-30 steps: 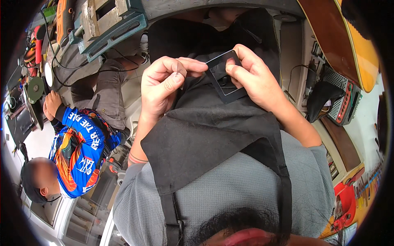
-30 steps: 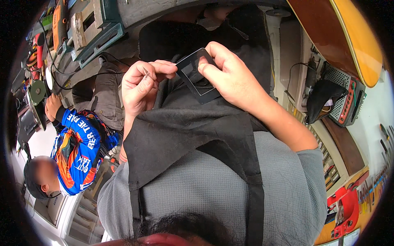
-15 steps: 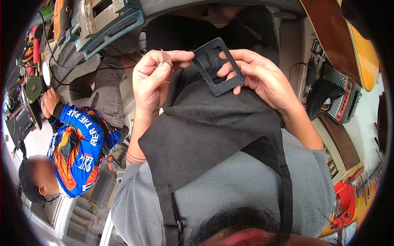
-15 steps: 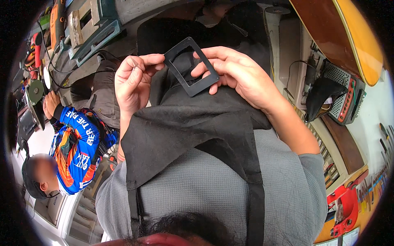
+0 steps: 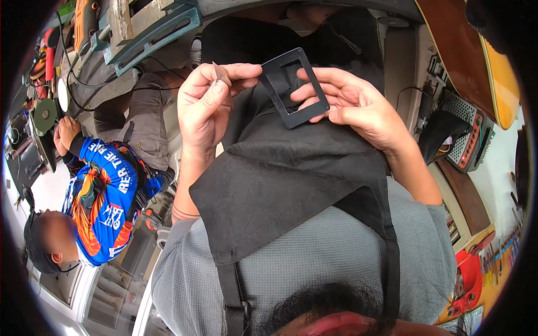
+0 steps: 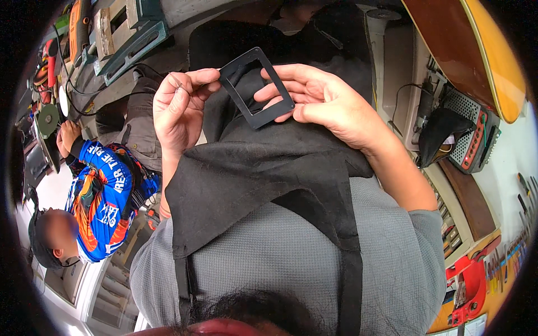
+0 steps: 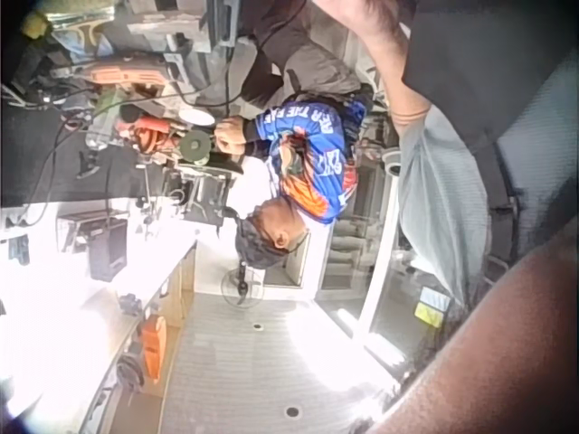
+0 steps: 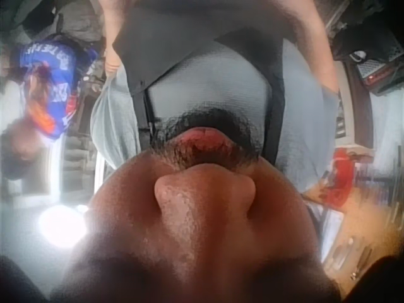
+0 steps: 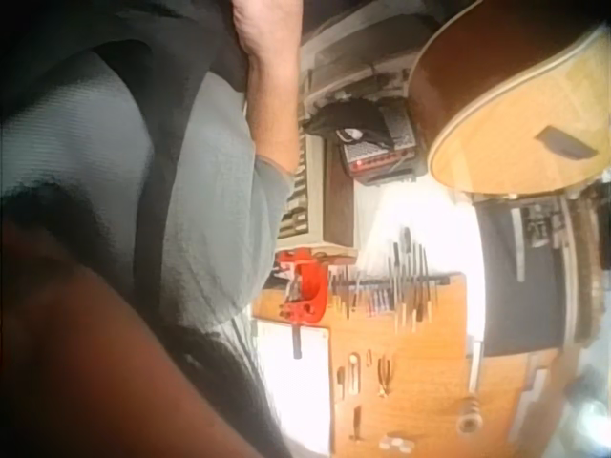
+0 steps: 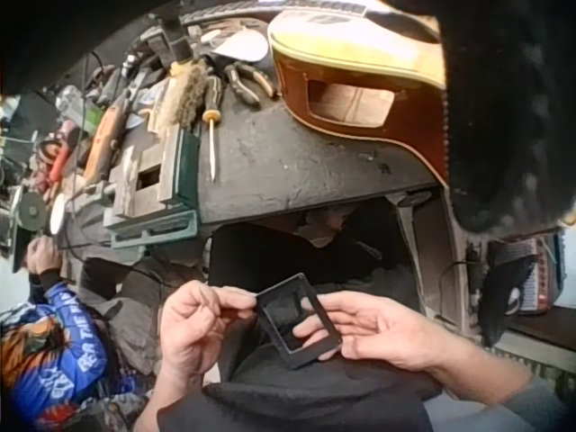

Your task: The person assembles a black rectangular frame by applying adhesive tape to its edges and corners. They use a small metal tool to press the tape down and trim the excess material. The person handles the frame and tape with both hands, ensuring a secure fit.

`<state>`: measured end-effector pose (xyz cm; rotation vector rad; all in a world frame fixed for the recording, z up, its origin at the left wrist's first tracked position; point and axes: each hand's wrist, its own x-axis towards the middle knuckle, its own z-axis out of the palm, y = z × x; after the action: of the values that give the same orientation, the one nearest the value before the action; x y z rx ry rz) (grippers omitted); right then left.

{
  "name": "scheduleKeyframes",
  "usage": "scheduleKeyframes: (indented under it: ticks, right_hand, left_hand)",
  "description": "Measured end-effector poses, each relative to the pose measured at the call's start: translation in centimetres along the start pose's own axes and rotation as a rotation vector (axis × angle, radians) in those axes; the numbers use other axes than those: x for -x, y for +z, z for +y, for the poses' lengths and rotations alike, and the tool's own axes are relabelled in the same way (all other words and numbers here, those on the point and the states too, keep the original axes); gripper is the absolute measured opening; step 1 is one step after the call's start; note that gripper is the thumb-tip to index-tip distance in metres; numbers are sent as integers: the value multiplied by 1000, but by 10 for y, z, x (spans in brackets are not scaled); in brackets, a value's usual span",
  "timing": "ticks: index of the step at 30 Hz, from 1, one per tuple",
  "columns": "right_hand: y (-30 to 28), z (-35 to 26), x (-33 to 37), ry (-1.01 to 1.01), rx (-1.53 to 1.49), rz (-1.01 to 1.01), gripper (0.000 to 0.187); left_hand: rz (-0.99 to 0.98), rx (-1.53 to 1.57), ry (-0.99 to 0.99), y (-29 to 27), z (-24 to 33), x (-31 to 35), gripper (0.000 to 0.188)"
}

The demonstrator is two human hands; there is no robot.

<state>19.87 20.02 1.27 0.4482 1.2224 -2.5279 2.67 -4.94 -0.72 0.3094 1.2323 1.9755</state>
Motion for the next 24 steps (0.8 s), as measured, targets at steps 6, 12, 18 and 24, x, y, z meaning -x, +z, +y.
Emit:
scheduleKeyframes:
  ticks: [6, 12, 18, 24]
  right_hand:
    - [1, 1, 0, 72, 65, 128, 47]
    - [-3, 17, -10, -286, 195, 188, 20]
    - [2, 10, -7, -489, 224, 118, 32]
    - [10, 2, 2, -363, 103, 60, 36]
  left_hand:
    - [-62, 30, 47, 4, 0, -1, 18]
    - [-378, 245, -22, 3, 7, -3, 26]
    - [-337, 194, -27, -1, -4, -5, 22]
    - [-313, 178, -105, 5, -4, 0, 28]
